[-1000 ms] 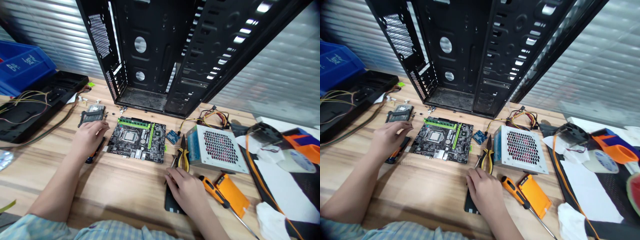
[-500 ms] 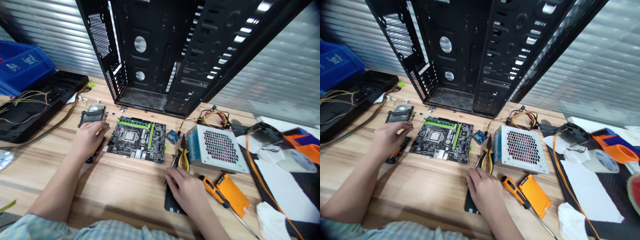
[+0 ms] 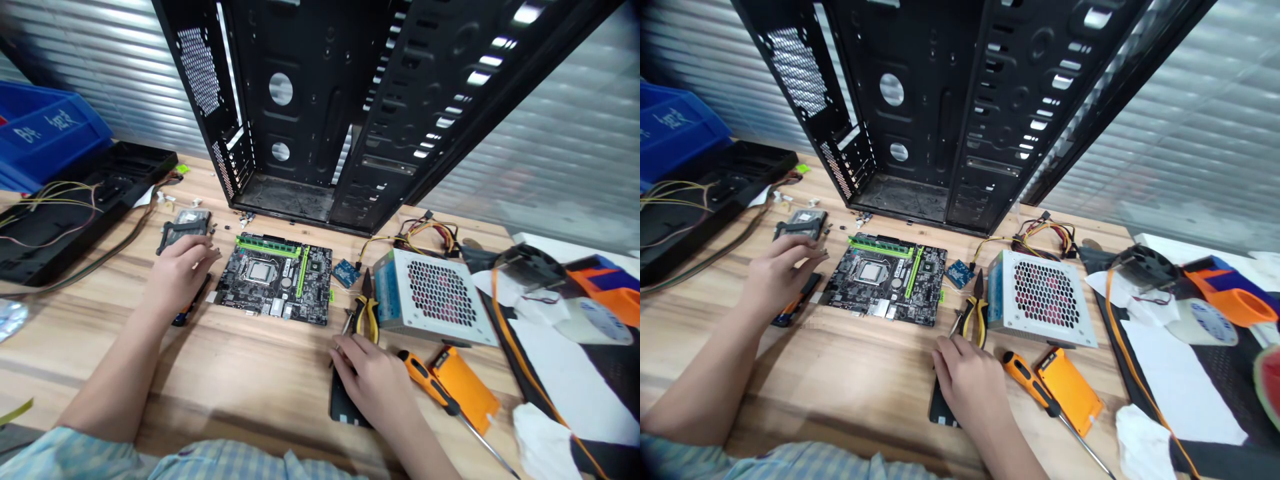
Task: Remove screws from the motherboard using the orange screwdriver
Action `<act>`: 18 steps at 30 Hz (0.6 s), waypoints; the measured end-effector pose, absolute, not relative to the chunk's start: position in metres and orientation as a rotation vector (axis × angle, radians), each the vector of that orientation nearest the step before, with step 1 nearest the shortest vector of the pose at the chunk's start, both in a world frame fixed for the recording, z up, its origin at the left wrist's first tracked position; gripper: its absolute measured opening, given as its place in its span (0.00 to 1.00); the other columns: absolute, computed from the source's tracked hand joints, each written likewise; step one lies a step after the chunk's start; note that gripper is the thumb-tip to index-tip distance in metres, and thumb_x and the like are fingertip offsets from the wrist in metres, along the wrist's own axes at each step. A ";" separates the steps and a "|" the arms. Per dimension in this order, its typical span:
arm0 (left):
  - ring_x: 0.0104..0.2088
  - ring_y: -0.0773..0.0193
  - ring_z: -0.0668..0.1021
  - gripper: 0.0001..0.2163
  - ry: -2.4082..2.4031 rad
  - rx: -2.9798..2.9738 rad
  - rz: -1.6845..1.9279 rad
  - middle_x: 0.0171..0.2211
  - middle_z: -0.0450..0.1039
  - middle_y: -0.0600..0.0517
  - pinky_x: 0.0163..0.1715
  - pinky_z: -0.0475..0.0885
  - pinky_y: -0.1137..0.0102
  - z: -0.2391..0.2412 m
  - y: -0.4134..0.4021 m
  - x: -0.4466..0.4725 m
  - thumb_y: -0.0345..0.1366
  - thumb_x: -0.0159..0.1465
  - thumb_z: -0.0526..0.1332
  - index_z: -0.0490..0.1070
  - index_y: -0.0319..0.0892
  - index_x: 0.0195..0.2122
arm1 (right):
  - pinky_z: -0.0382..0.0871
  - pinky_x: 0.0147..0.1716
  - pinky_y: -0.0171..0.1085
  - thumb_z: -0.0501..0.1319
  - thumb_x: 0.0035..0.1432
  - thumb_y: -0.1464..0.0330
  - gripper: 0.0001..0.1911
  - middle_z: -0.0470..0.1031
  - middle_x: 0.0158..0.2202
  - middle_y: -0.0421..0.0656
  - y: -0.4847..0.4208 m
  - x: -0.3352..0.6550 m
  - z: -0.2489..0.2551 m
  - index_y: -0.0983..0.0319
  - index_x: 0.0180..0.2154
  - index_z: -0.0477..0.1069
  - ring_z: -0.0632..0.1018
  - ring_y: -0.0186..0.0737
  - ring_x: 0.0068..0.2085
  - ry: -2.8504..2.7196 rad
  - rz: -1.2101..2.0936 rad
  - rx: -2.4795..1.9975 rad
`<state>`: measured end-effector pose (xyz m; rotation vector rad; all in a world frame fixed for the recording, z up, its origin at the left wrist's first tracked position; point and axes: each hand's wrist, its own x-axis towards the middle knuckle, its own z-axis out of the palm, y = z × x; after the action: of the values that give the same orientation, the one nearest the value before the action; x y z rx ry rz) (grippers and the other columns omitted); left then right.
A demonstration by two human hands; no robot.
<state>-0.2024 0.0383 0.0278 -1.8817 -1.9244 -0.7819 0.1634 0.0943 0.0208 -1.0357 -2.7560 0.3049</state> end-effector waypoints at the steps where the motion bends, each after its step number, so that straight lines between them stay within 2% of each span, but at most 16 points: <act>1: 0.39 0.63 0.78 0.05 -1.913 -1.890 -0.789 0.39 0.75 0.47 0.40 0.73 0.70 0.028 0.039 -0.203 0.33 0.66 0.58 0.71 0.41 0.33 | 0.59 0.25 0.35 0.54 0.67 0.66 0.10 0.79 0.36 0.40 0.094 0.163 0.021 0.57 0.42 0.73 0.79 0.39 0.30 -2.756 0.305 -1.036; 5: 0.35 0.65 0.78 0.05 -1.888 -1.937 -0.795 0.36 0.76 0.50 0.39 0.73 0.71 0.028 0.039 -0.204 0.31 0.66 0.58 0.72 0.42 0.33 | 0.59 0.25 0.34 0.54 0.67 0.66 0.10 0.79 0.36 0.40 0.095 0.163 0.021 0.57 0.42 0.73 0.79 0.39 0.31 -2.757 0.311 -1.047; 18: 0.35 0.66 0.79 0.04 -1.902 -1.908 -0.772 0.34 0.78 0.53 0.38 0.73 0.73 0.029 0.038 -0.203 0.30 0.66 0.58 0.70 0.43 0.34 | 0.60 0.25 0.35 0.54 0.67 0.66 0.10 0.79 0.36 0.40 0.094 0.163 0.021 0.57 0.43 0.74 0.80 0.38 0.31 -2.764 0.293 -1.059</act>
<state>-0.2026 0.0383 0.0288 -1.9084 -1.9016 -0.7717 0.1632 0.0942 0.0211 -1.0590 -2.7640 0.2929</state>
